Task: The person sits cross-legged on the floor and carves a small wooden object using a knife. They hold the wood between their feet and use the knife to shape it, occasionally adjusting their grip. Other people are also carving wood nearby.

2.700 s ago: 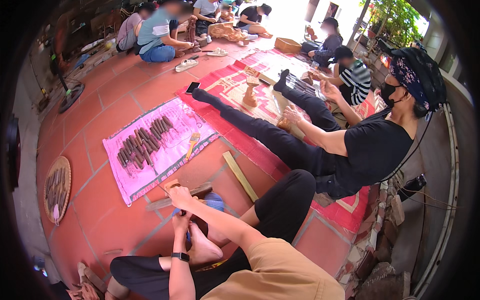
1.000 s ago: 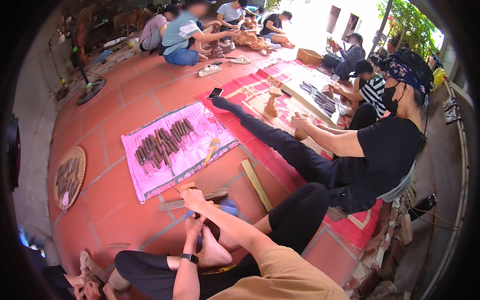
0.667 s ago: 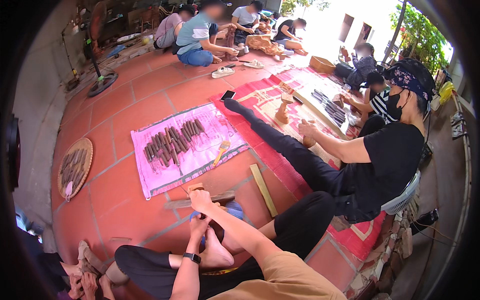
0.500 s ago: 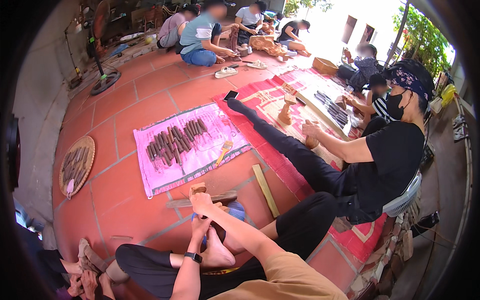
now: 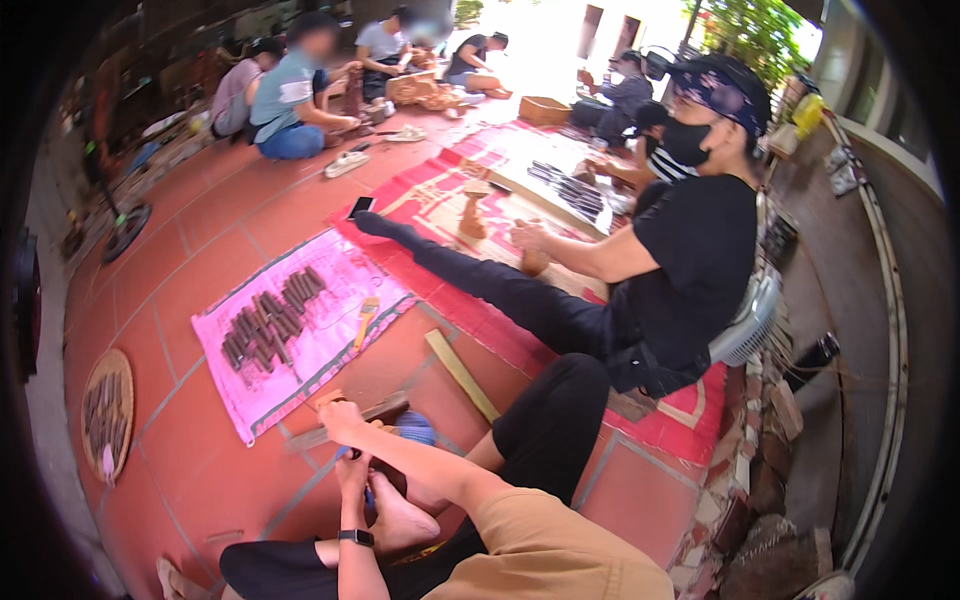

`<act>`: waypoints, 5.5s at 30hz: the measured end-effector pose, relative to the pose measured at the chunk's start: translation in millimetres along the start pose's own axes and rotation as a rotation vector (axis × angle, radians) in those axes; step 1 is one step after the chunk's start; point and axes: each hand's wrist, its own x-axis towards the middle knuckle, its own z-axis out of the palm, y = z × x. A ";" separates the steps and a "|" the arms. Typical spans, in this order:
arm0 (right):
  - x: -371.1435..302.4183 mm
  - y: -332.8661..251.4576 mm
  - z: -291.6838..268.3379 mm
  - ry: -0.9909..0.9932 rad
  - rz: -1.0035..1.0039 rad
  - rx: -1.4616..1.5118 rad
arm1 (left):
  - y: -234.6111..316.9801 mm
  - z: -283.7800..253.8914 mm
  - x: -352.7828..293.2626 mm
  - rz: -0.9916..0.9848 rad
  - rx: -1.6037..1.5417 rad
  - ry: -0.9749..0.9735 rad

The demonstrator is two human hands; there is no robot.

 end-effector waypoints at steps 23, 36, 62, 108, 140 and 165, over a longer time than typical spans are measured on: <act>-5.0 1.8 8.7 0.095 -0.022 -0.066 | 10.2 1.4 -6.8 0.020 0.057 -0.003; -7.6 -3.0 14.3 -0.036 0.050 -0.030 | -8.2 -1.2 4.2 0.011 -0.032 0.025; -6.6 14.6 10.9 -0.051 0.034 0.013 | 9.6 -0.4 0.1 0.038 0.022 -0.026; -6.4 13.0 3.4 0.059 0.118 0.157 | 19.0 1.4 -14.2 0.041 0.084 0.029; -4.8 2.1 -5.9 -0.081 0.057 0.164 | -11.9 0.0 2.8 0.147 0.071 0.080; -6.2 24.2 8.7 0.097 0.061 0.153 | 9.6 1.1 -4.8 0.031 0.116 0.011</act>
